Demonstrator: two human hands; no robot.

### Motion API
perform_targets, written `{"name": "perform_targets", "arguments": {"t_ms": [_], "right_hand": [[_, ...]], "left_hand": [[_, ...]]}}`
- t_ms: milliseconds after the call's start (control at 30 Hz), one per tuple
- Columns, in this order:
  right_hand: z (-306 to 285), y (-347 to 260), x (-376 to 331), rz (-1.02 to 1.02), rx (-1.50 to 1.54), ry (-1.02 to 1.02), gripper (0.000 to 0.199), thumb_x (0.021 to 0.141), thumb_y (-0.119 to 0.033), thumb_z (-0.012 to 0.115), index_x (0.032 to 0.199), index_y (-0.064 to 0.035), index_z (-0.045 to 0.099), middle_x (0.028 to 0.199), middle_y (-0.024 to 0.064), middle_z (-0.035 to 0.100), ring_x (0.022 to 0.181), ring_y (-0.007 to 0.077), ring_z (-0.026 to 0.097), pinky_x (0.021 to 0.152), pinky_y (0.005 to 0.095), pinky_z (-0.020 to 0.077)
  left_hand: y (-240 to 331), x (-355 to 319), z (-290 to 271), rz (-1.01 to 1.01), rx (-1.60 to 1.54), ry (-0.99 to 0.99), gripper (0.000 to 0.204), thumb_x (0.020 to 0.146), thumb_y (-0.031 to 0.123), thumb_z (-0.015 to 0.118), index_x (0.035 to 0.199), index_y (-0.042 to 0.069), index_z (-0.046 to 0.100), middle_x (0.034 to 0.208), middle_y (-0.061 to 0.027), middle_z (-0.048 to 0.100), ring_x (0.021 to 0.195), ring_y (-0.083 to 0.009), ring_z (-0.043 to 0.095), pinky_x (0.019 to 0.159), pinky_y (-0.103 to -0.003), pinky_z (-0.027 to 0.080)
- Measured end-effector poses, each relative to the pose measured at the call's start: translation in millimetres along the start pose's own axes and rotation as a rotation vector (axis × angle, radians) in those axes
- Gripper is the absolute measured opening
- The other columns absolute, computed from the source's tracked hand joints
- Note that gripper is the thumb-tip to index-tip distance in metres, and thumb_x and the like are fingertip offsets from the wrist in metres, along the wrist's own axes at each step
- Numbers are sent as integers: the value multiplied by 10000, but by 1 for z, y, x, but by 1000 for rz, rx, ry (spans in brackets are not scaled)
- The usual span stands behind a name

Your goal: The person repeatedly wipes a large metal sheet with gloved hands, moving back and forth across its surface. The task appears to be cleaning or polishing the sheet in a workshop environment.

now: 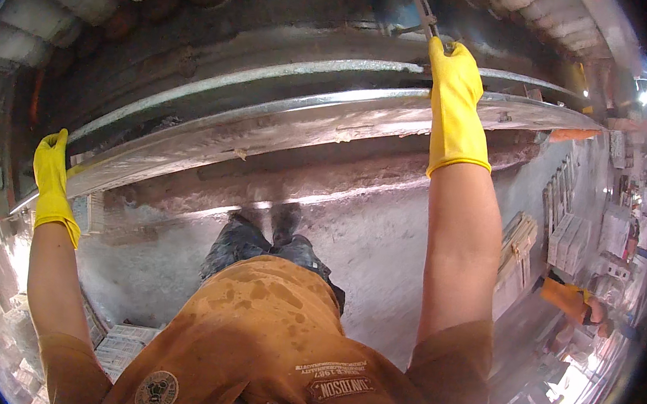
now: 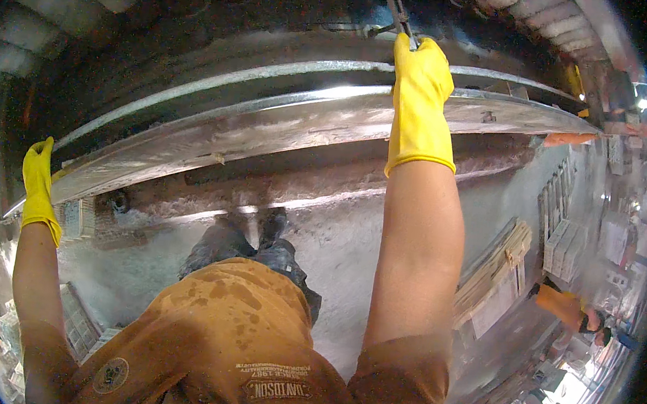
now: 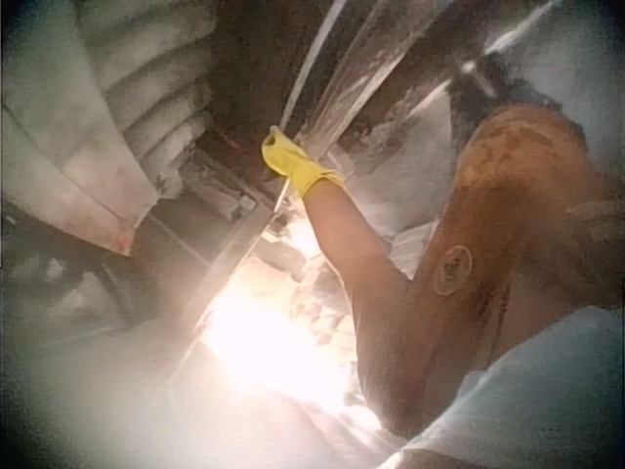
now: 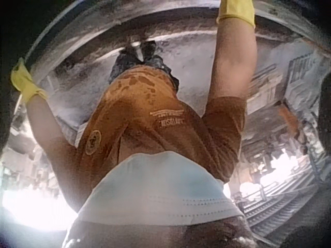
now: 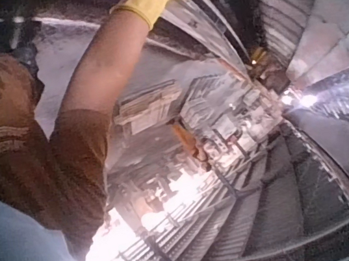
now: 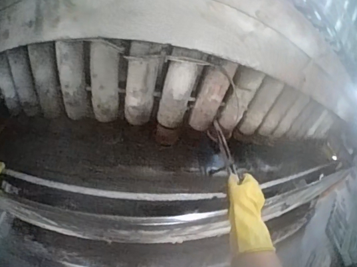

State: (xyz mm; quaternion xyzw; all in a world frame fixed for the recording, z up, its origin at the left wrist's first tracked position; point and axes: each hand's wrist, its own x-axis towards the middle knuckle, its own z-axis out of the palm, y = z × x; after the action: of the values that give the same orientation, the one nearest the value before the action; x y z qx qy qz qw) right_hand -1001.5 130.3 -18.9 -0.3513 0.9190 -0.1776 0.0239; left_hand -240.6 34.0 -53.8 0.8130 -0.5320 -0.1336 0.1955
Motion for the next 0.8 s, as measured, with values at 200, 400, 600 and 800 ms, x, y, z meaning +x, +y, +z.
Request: {"name": "perform_targets", "arguments": {"t_ms": [200,400,600,800], "right_hand": [[8,4,4,-33,5,53,605,933,-616,589,1200,-91,731,1184,205,743,1131,409,693,974,482,522],[-5,1,1,39,12,-25,670,928,-625,588,1301,-78,698,1249,201,728,1184,398,679,1015,455,507],[-4,-9,-2,0,-26,-1,628,951,-621,560,1221,-76,718,1170,185,754,1107,400,711,949,486,543],[2,-1,-1,-32,-75,60,593,963,-602,569,1195,-82,732,1183,183,751,1114,394,709,951,493,538]], "left_hand": [[5,-6,-1,-67,-8,1,476,966,466,723,1186,44,731,1131,-126,757,976,-252,708,874,-392,557],[38,-21,-6,-100,-4,-55,544,973,505,690,1271,50,701,1237,-146,739,1041,-276,715,923,-407,560],[-3,2,-5,18,191,-9,577,965,552,659,1248,54,728,1225,-159,752,1121,-328,712,959,-414,534],[-1,-2,-1,49,156,22,564,958,548,668,1220,53,741,1201,-163,757,1114,-324,713,954,-419,532]]}}
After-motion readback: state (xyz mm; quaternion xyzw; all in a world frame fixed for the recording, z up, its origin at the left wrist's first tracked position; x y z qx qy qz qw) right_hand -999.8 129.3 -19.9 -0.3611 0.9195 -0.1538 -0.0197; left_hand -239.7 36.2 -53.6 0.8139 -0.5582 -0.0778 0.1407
